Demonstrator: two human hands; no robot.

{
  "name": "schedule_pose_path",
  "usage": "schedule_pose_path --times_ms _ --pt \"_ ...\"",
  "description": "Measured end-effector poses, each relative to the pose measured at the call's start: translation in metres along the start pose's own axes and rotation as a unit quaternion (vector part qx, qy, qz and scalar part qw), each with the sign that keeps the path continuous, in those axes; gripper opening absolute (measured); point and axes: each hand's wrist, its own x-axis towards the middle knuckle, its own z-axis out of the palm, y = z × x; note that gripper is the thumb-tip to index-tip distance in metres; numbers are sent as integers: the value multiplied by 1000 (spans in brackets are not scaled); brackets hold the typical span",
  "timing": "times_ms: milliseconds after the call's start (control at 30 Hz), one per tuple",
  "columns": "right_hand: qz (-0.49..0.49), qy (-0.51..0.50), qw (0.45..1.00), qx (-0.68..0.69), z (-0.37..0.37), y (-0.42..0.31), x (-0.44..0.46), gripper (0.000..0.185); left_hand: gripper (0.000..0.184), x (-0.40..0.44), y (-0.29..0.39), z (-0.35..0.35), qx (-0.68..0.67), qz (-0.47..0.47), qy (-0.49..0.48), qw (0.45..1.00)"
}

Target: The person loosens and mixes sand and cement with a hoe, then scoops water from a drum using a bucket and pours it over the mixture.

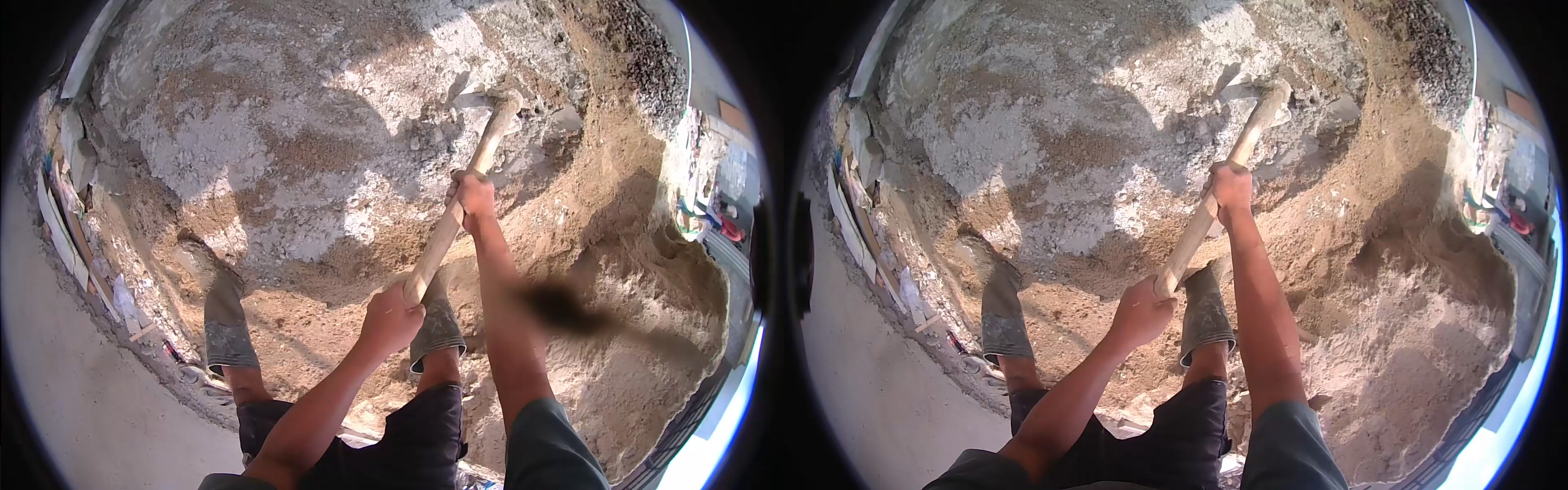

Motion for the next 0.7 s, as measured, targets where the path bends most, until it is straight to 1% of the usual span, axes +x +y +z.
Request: schedule_pose_path --times_ms 33,67,100,133,200,233,300,367,400,467,567,667,700 --pt "-3 -13 1000 -10 5 6 -24 11 28 -20 -3 -10 -10 -24 -12 1000" --pt "6 14 998 -58 14 9 -53 13 27 -43 -11 -15 -19 -55 -30 998" --pt "26 2 997 -66 17 14 -81 9 26 -67 -19 -18 -20 -62 -34 997" --pt "30 -11 998 -61 22 15 -113 11 25 -91 -27 -20 -22 -73 -37 996" --pt "58 -20 998 -22 27 23 -177 14 24 -146 -39 -28 -10 -73 -33 997" --pt "64 -26 998 9 29 25 -201 18 25 -168 -63 -24 4 -51 -45 998" --pt "64 -14 997 48 27 29 -232 21 26 -186 -78 -28 23 -39 -42 998" --pt "26 2 997 73 30 17 -233 21 25 -167 -85 -29 39 7 -20 999" --pt "40 34 997 53 32 1 -225 21 25 -158 -84 -28 45 28 -13 999" --pt "14 38 993 114 39 -27 -210 19 26 -125 -70 -36 60 70 4 996" --pt "-48 -13 991 121 47 -41 -186 16 33 -100 -59 -42 72 93 38 992" --pt "0 -32 990 136 65 -25 -174 14 33 -106 -68 -47 74 62 65 993" --pt "23 -37 992 117 75 -15 -175 14 30 -110 -70 -53 77 34 66 994"
